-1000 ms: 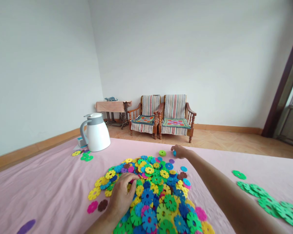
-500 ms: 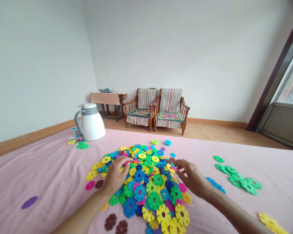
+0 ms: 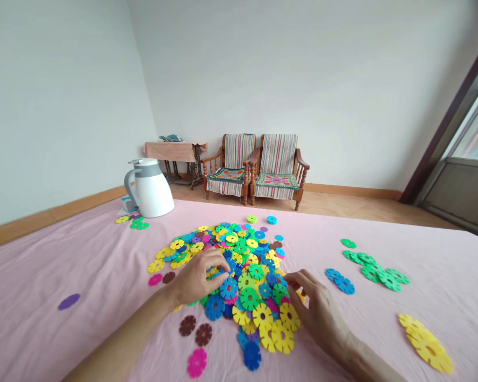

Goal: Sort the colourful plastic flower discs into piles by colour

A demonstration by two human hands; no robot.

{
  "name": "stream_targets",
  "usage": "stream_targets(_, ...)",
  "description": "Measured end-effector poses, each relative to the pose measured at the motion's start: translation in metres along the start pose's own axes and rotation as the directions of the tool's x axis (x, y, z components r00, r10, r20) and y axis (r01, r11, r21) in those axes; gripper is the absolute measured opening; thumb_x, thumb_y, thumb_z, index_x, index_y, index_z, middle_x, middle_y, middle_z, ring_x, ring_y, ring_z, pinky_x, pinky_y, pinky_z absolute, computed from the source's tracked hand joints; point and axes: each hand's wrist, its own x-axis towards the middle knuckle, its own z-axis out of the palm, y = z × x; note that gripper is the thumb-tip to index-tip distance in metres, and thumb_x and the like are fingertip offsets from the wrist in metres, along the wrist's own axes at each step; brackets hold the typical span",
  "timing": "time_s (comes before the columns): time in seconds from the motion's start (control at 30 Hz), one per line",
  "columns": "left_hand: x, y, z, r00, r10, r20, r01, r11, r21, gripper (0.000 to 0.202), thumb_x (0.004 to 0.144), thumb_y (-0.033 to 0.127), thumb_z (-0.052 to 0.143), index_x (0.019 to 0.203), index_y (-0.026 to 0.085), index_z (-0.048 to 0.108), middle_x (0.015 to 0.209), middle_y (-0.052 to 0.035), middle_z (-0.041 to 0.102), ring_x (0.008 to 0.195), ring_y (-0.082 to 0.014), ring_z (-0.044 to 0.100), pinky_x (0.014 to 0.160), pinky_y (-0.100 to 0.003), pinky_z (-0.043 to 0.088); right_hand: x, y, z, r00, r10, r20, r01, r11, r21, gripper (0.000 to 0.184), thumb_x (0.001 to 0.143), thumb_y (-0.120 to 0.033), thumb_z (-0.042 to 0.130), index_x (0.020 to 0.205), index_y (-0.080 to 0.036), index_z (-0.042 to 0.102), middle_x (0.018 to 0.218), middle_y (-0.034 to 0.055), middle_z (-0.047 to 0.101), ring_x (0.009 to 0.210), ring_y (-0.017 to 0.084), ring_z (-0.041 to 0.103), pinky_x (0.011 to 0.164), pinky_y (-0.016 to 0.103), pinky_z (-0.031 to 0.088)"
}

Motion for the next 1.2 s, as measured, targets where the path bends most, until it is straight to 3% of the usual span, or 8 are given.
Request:
stream_targets(0.17, -0.003, 0.018, -0.013, 0.941, -0.038, 0.335, 0.013, 0.997, 0.076, 0.012, 0.071, 0.023, 0.067, 0.064, 0.018, 0.058, 0.066, 0.0034, 0.055, 0.064, -0.0104, 0.05, 0.058, -0.021, 0.034, -0.002, 0.007, 0.0, 1.0, 0.01, -0.017, -0.01, 1.0, -0.003, 0.019, 0.084, -0.018, 0.042, 0.092, -0.02, 0.059, 0.084, 0.0036, 0.059, 0.077, 0.016, 0.057, 0.068, 0.027, 0.045)
stream_targets(0.3, -0.008, 0.02, -0.017, 0.902, -0.122, 0.414, 0.06, 0.985, 0.161, 0.032, 0.056, 0.029, 0.077, 0.078, 0.021, 0.056, 0.076, 0.0046, 0.055, 0.067, -0.0126, 0.05, 0.057, -0.021, 0.033, -0.001, 0.009, 0.001, 0.999, 0.032, -0.015, -0.032, 0.999, -0.003, 0.019, 0.085, -0.019, 0.041, 0.093, -0.021, 0.059, 0.086, 0.0038, 0.059, 0.078, 0.016, 0.057, 0.069, 0.027, 0.045)
stream_targets(0.5, -0.01, 0.017, -0.015, 0.906, -0.154, 0.394, 0.076, 0.975, 0.207, 0.029, 0.064, 0.02, 0.067, 0.09, 0.023, 0.053, 0.092, 0.0015, 0.053, 0.081, -0.0165, 0.053, 0.067, -0.024, 0.038, -0.002, 0.007, 0.003, 0.999, 0.027, -0.022, -0.027, 1.0, -0.013, 0.02, 0.085, -0.018, 0.041, 0.095, -0.02, 0.059, 0.088, 0.0041, 0.059, 0.081, 0.016, 0.058, 0.071, 0.027, 0.046)
stream_targets(0.67, -0.008, 0.01, -0.012, 0.956, -0.14, 0.258, 0.089, 0.976, 0.201, 0.022, 0.075, 0.012, 0.052, 0.095, 0.022, 0.055, 0.096, -0.0022, 0.054, 0.086, -0.0179, 0.054, 0.075, -0.026, 0.041, -0.003, 0.006, 0.004, 0.998, 0.026, -0.048, -0.027, 0.999, -0.02, 0.021, 0.084, -0.018, 0.041, 0.094, -0.021, 0.059, 0.088, 0.0045, 0.06, 0.081, 0.016, 0.059, 0.071, 0.027, 0.047)
stream_targets(0.77, -0.007, 0.011, -0.008, 0.975, -0.09, 0.203, 0.061, 0.987, 0.146, 0.024, 0.079, 0.016, 0.055, 0.101, 0.024, 0.058, 0.101, -0.0029, 0.053, 0.091, -0.0182, 0.054, 0.08, -0.028, 0.042, -0.003, 0.006, 0.004, 0.999, 0.013, -0.047, -0.014, 1.0, -0.012, 0.021, 0.085, -0.018, 0.041, 0.095, -0.021, 0.059, 0.089, 0.0048, 0.06, 0.082, 0.016, 0.059, 0.072, 0.027, 0.048)
stream_targets(0.93, -0.007, 0.014, 0.001, 0.973, -0.013, 0.231, -0.004, 0.997, 0.071, 0.039, 0.078, 0.024, 0.064, 0.116, 0.03, 0.059, 0.104, -0.0035, 0.054, 0.096, -0.0195, 0.054, 0.084, -0.03, 0.044, -0.002, 0.006, 0.005, 0.998, 0.033, -0.046, -0.033, 0.999, -0.013, 0.021, 0.087, -0.02, 0.04, 0.094, -0.021, 0.059, 0.088, 0.005, 0.06, 0.08, 0.016, 0.059, 0.071, 0.027, 0.048)
stream_targets(1.1, -0.004, 0.009, 0.01, 0.981, 0.019, 0.193, -0.028, 0.999, 0.045, 0.028, 0.084, 0.02, 0.055, 0.111, 0.026, 0.064, 0.099, -0.0051, 0.059, 0.094, -0.0184, 0.055, 0.083, -0.029, 0.044, -0.003, 0.007, 0.006, 0.999, 0.023, -0.041, -0.024, 1.0, -0.007, 0.02, 0.088, -0.021, 0.04, 0.095, -0.021, 0.059, 0.088, 0.0049, 0.06, 0.081, 0.016, 0.059, 0.07, 0.027, 0.047)
stream_targets(1.2, -0.001, 0.007, 0.016, 0.997, -0.048, 0.058, 0.047, 0.999, 0.007, 0.022, 0.088, 0.025, 0.048, 0.095, 0.02, 0.068, 0.086, -0.0049, 0.061, 0.083, -0.0164, 0.057, 0.075, -0.026, 0.045, -0.003, 0.007, 0.006, 0.998, 0.023, -0.05, -0.023, 1.0, -0.009, 0.019, 0.087, -0.02, 0.041, 0.094, -0.021, 0.059, 0.088, 0.0044, 0.06, 0.081, 0.016, 0.059, 0.07, 0.026, 0.047)
